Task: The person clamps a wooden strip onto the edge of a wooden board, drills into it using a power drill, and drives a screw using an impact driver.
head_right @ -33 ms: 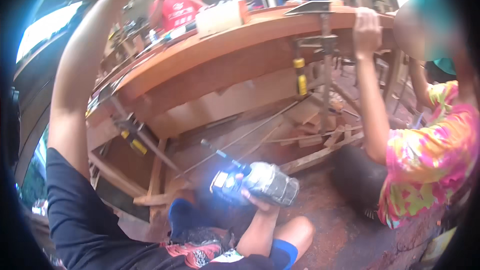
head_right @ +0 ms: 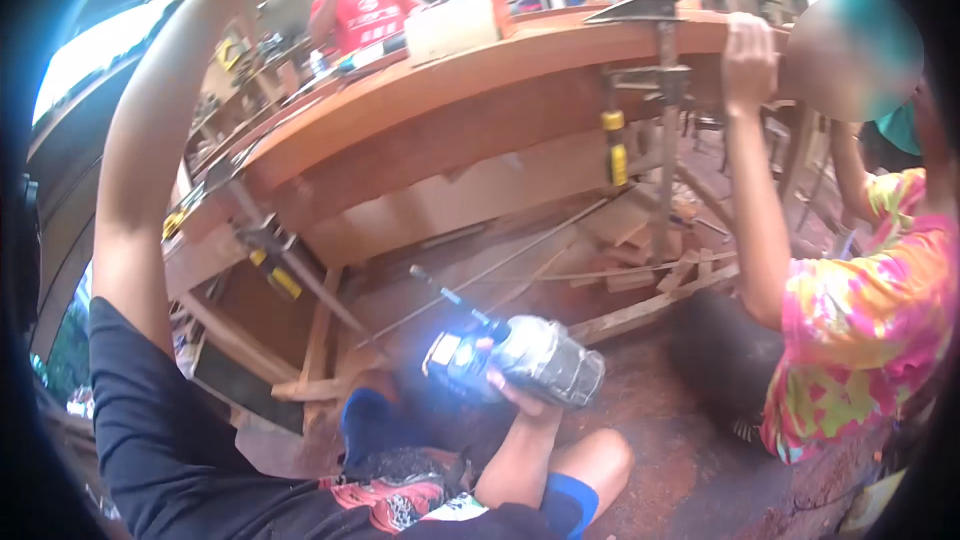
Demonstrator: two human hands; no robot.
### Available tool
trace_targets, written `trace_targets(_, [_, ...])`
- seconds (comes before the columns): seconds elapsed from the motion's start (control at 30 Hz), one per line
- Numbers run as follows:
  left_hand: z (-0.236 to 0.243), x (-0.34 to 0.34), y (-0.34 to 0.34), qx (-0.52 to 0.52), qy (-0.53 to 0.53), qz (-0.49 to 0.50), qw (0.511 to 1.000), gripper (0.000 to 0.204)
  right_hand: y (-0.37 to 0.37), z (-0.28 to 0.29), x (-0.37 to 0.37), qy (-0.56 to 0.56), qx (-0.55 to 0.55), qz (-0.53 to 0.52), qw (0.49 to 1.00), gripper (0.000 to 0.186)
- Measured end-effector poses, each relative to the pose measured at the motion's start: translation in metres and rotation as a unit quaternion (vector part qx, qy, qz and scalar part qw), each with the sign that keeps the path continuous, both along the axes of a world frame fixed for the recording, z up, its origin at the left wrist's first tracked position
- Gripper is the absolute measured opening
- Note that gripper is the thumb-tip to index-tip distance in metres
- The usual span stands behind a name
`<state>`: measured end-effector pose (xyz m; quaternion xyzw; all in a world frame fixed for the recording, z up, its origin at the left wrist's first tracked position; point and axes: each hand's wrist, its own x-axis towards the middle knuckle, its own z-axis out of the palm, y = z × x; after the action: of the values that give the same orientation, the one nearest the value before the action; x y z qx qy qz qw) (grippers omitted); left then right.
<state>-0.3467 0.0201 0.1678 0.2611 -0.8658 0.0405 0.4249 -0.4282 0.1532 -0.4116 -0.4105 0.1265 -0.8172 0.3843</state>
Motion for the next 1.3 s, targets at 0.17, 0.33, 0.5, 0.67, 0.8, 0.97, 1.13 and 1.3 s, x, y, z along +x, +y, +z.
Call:
trace_targets(0.17, [-0.123, 0.081, 0.063, -0.038, 0.075, -0.110, 0.990, 0.036, -0.017, 0.020, 0.013, 0.098, -0.014, -0.059, 0.993, 0.051])
trace_targets(0.33, [-0.281, 0.147, 0.117, 0.269, 0.235, -0.313, 0.880, 0.019, -0.035, 0.054, 0.048, 0.306, -0.009, -0.098, 0.947, 0.044])
trace_targets(0.5, [-0.324, 0.151, 0.097, 0.424, 0.377, -0.307, 0.764, 0.024, -0.033, 0.060, 0.068, 0.045, -0.065, 0.111, 0.991, 0.044])
trace_targets(0.67, [-0.336, 0.126, 0.089, 0.374, 0.396, -0.283, 0.789, 0.023, -0.046, 0.025, 0.050, 0.373, 0.020, -0.179, 0.910, 0.042])
trace_targets(0.8, [-0.339, 0.116, 0.080, 0.403, 0.397, -0.289, 0.772, 0.025, -0.042, 0.043, 0.057, 0.043, -0.052, 0.115, 0.991, 0.046])
trace_targets(0.97, [-0.339, 0.112, 0.071, 0.354, 0.323, -0.258, 0.839, 0.029, -0.057, 0.039, 0.061, -0.052, -0.130, 0.229, 0.963, 0.062])
trace_targets(1.13, [-0.335, 0.096, 0.051, 0.384, 0.304, -0.240, 0.838, 0.032, -0.058, 0.040, 0.061, -0.109, -0.115, 0.225, 0.961, 0.063])
trace_targets(1.3, [-0.321, 0.091, 0.044, 0.447, 0.250, -0.177, 0.840, 0.033, -0.063, 0.045, 0.061, -0.194, -0.087, 0.325, 0.921, 0.062])
